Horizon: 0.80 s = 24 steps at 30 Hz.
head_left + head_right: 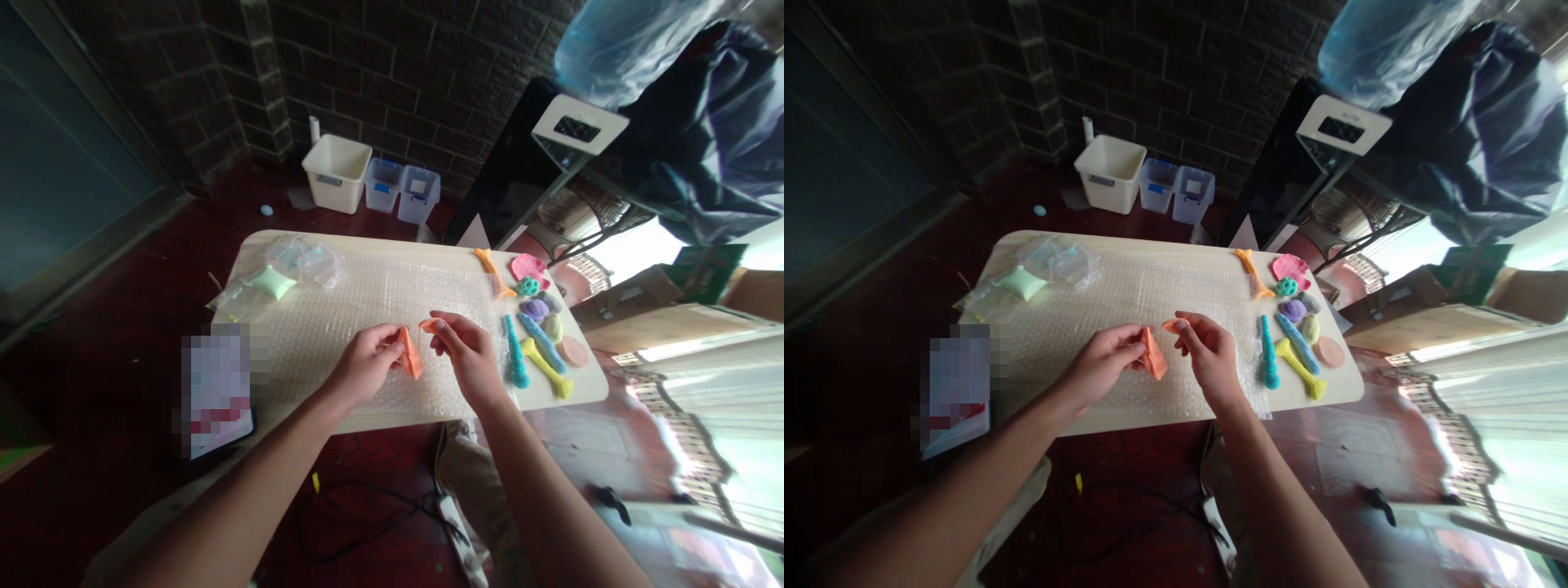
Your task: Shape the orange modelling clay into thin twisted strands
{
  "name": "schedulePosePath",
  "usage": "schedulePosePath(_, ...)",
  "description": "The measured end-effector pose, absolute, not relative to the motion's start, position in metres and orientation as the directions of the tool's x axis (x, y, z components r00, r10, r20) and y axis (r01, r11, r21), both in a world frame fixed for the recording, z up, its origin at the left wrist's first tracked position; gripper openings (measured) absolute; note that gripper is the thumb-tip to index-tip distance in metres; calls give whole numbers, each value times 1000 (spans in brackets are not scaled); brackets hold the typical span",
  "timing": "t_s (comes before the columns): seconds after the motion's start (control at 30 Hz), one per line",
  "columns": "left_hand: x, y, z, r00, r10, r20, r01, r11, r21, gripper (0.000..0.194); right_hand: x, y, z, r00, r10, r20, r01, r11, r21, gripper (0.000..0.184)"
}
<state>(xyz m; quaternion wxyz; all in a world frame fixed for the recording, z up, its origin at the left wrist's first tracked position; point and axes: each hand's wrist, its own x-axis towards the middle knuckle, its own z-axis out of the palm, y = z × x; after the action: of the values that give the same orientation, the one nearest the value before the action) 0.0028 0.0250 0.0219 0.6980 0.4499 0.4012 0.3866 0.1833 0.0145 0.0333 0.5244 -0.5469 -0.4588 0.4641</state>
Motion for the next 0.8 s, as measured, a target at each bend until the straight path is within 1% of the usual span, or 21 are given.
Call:
schedulePosePath(0.17, 5, 24, 12, 433, 891, -139, -78, 190, 979, 21, 185, 13, 32, 106, 994, -22, -9, -21, -1000, 26)
schedulePosePath(0.3, 4, 23, 10, 418, 899, -131, 14, 138, 990, 24, 186, 12, 33, 85, 996, -12, -22, -10, -1000, 22)
schedulePosePath(0.43, 1, 24, 10, 424, 899, -108, 33, 104, 994, 21, 185, 10, 35, 32, 999, -5, -14, -5, -1000, 17)
schedulePosePath(0.6, -1, 26, 12, 341, 930, -135, -28, 154, 988, 23, 183, 8, 40, -2, 1000, 4, 7, 4, -1000, 15)
schedulePosePath(0.8, 0, 26, 21, 250, 952, -178, -173, 224, 959, 23, 180, 6, 42, 0, 1000, -30, 37, -30, -999, 18)
